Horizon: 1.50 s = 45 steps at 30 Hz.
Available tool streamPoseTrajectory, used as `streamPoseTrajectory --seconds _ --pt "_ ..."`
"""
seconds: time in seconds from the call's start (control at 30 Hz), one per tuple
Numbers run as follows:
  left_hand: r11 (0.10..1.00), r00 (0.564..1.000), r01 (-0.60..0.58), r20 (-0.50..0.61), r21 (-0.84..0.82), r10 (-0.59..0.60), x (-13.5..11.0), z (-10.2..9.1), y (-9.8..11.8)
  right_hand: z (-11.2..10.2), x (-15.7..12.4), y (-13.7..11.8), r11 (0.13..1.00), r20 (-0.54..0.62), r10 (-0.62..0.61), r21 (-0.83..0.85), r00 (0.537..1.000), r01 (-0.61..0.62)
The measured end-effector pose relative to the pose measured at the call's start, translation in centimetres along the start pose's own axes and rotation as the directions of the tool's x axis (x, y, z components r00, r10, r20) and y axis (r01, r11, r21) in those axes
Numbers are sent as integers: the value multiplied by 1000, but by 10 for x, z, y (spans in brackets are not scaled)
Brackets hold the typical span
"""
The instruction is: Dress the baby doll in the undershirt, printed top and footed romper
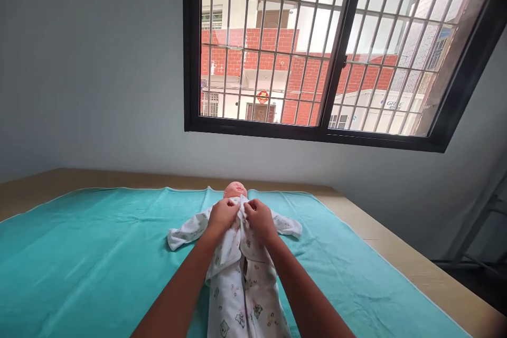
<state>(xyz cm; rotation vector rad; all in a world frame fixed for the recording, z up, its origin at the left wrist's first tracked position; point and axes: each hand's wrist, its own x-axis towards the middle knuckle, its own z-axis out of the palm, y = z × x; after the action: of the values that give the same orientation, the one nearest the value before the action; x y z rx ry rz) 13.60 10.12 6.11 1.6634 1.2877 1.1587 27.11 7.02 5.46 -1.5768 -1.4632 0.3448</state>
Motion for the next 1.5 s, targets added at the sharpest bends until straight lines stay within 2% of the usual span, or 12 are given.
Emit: streamPoseTrajectory --seconds 0.1,0.23,0.33,0.53,0.7,0.83,0.9,0.97,1.1,1.2,1.3,1.5 --pt "1000 1000 6 -12 9 -6 8 1 -5 6 14 -5 995 40 12 -99 999 -8" --pt "999 999 -28 -32 -32 27 14 -3 -8 9 17 -5 975 84 2 -221 997 16" --pt "994 995 -69 -77 -82 62 15 -2 -4 7 18 -6 969 144 -12 -241 990 46" --pt "985 998 -47 -47 -168 40 11 3 -2 6 17 -16 946 166 -54 -307 985 104" --pt "972 1000 -18 -29 -233 12 9 3 -4 7 19 -18 986 175 -48 -150 983 75" --pt "959 1000 8 -20 -282 -15 9 4 -4 6 25 -8 994 207 41 90 977 -61" --pt "954 999 19 -23 -300 -28 8 5 -4 4 29 0 955 260 99 247 960 -166" --pt "950 999 28 -32 -310 -40 9 7 -3 1 31 8 881 319 122 402 940 -250" --pt "951 997 39 -53 -306 -58 10 10 -3 -3 30 18 707 372 92 629 924 -324" --pt "955 997 33 -56 -293 -52 9 11 0 -3 28 21 615 396 83 702 914 -360" --pt "960 997 21 -62 -280 -40 6 11 3 -2 26 23 566 408 86 731 909 -382" --pt "966 998 21 -48 -256 -34 4 9 4 -1 24 24 568 417 93 724 904 -392"
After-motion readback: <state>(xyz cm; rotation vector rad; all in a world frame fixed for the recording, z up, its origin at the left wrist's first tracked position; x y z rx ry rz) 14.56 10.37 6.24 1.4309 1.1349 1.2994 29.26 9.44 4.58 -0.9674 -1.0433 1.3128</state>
